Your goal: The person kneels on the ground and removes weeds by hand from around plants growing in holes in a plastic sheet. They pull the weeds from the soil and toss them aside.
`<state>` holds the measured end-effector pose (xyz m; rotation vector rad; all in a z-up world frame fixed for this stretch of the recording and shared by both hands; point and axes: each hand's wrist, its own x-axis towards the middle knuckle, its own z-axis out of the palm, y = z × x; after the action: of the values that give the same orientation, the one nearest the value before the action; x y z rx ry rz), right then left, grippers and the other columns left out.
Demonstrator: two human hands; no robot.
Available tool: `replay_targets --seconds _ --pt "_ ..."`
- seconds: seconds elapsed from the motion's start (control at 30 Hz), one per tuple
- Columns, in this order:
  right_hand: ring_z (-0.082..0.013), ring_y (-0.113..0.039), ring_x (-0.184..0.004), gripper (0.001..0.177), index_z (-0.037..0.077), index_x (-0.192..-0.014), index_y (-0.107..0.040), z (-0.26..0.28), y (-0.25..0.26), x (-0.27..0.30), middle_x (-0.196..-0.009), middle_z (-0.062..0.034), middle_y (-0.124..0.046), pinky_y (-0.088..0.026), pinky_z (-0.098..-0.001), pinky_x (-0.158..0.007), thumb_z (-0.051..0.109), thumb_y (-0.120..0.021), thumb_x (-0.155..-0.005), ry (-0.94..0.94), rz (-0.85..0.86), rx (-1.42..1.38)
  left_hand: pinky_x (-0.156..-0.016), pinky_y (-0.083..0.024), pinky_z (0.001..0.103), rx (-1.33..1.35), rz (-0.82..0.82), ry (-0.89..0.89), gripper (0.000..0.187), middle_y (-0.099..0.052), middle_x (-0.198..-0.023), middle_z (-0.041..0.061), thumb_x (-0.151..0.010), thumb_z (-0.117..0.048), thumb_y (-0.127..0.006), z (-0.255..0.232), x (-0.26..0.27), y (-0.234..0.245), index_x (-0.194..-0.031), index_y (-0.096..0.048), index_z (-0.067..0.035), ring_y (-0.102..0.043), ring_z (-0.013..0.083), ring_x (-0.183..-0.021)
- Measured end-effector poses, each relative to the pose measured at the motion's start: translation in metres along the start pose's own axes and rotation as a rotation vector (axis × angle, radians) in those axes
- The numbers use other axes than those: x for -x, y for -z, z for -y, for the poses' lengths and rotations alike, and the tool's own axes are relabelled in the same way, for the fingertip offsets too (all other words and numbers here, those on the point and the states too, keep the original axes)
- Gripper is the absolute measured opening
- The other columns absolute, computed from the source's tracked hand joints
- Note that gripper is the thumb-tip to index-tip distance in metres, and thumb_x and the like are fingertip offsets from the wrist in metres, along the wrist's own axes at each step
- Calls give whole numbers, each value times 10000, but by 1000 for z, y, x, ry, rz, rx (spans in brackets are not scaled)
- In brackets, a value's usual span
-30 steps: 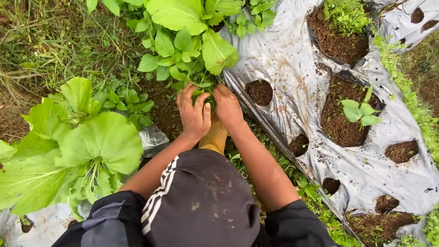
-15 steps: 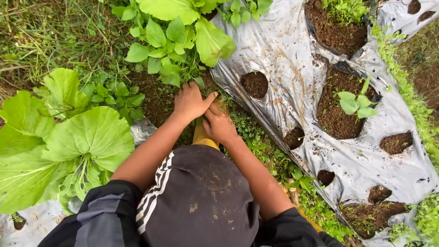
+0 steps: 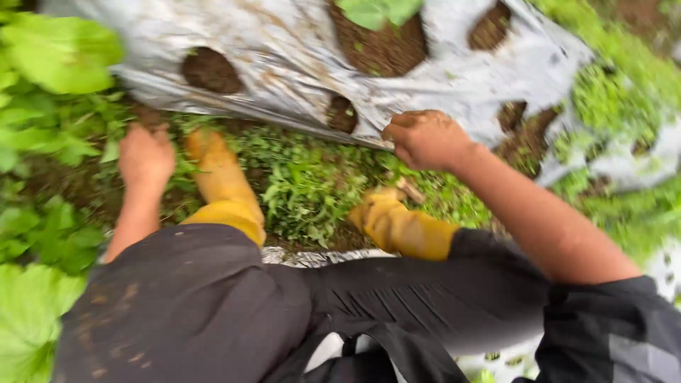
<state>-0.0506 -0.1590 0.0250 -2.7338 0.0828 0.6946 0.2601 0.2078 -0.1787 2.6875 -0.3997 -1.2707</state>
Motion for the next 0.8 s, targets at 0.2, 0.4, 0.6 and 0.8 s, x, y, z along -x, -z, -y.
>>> replay_targets --seconds 0.2,0.4,0.6,0.8 --pt "-332 -690 -1031 325 135 -1122 -703 -52 7 157 -1072 -126 -748 -532 -526 -912 300 -570 -876 -678 616 -267 -981 -462 636 138 -70 105 408 -522 -1370 333 -1191 -243 -532 -11 -7 -22 -1408 -433 88 -527 533 -1214" --pt "-311 -728 -1014 393 87 -1278 -604 -60 -98 161 -1203 -121 -696 -552 -459 -1003 274 -609 -933 -651 520 -401 -994 -340 484 803 42 437 517 -338 -1325 45 -965 -490 -581 -47 22 14 -1426 -517 -265 -359 241 -1203" --pt "-346 -627 -767 296 103 -1093 -515 -24 -204 128 -993 -106 -555 -499 -465 -743 361 -569 -958 -562 246 -260 -1060 -429 553 1119 -3 268 950 -521 -1407 301 -870 -574 -935 -36 27 2 -1430 -480 44 -547 387 -1323" --pt "-419 -553 -593 329 110 -979 -463 -19 -209 161 -793 -112 -479 -451 -502 -546 416 -579 -940 -613 -66 -84 -1184 -218 687 919 -85 294 1141 -293 -1552 424 -908 -623 -900 -57 29 3 -1506 -328 162 -273 536 -1498"
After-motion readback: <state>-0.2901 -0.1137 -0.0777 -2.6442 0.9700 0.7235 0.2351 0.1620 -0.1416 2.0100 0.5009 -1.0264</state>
